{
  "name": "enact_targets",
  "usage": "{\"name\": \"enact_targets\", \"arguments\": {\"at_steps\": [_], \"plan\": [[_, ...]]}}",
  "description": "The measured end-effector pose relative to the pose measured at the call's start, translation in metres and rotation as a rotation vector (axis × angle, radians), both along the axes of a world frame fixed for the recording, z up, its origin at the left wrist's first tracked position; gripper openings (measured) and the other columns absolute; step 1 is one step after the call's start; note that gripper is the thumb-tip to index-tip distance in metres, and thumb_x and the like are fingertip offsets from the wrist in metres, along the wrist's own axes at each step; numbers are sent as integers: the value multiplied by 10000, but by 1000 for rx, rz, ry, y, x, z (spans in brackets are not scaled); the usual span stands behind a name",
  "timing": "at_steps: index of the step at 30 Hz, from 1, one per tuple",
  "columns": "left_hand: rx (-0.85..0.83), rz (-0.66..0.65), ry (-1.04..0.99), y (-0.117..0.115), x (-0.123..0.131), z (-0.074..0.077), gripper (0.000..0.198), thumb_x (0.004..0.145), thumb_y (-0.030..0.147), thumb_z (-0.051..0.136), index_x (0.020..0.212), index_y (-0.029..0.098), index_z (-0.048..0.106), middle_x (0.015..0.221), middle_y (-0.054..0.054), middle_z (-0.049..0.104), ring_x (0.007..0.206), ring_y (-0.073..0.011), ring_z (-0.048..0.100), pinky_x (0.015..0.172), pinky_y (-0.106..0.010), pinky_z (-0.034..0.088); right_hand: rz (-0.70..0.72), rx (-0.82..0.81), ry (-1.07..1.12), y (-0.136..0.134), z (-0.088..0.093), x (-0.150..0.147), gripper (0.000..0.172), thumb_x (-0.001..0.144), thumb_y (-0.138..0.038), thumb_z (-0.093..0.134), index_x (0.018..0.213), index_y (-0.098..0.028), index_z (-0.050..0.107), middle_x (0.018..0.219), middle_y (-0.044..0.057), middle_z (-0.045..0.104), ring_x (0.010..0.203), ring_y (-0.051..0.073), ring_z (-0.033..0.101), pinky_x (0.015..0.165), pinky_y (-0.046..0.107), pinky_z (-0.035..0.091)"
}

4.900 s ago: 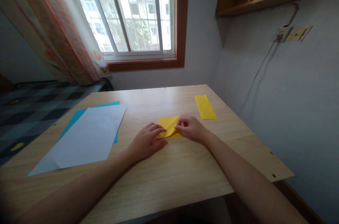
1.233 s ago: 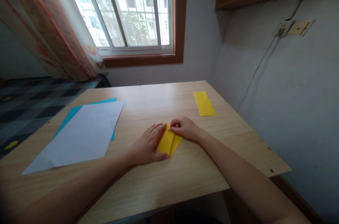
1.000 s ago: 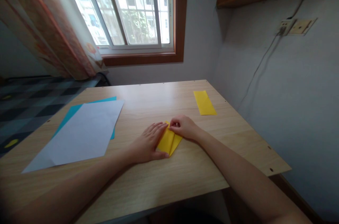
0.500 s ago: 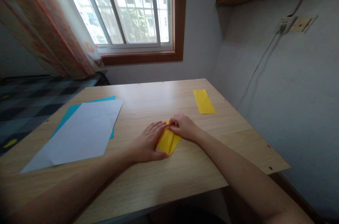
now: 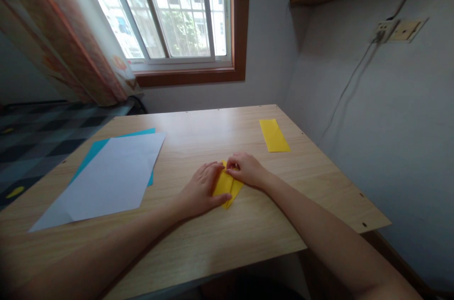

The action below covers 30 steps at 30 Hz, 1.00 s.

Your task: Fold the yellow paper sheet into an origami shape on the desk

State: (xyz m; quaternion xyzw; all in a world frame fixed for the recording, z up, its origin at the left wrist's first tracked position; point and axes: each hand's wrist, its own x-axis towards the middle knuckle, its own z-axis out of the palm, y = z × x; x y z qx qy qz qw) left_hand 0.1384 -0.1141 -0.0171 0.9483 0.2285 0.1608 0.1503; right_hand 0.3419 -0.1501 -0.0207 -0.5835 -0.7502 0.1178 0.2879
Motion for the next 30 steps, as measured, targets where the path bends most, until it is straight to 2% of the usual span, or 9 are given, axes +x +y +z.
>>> {"name": "enact_targets", "arguments": {"at_steps": [8, 30], "plan": [[4, 4, 23, -1, 0, 1, 755, 707, 562, 687, 1294, 186, 399, 1370, -161, 491, 1334, -337, 391, 1143, -532, 254, -14, -25, 12, 1, 0, 0, 50, 801, -198, 660, 761, -168, 659, 733, 13, 626, 694, 141, 526, 635, 248, 359], [9, -1, 98, -1, -1, 2, 625, 728, 603, 657, 1162, 179, 509, 1438, -172, 442, 1379, -335, 335, 1161, -514, 206, -41, -26, -16, 0, 2, -3, 60, 799, -181, 646, 742, -165, 654, 742, 21, 641, 706, 143, 535, 640, 249, 358]]}}
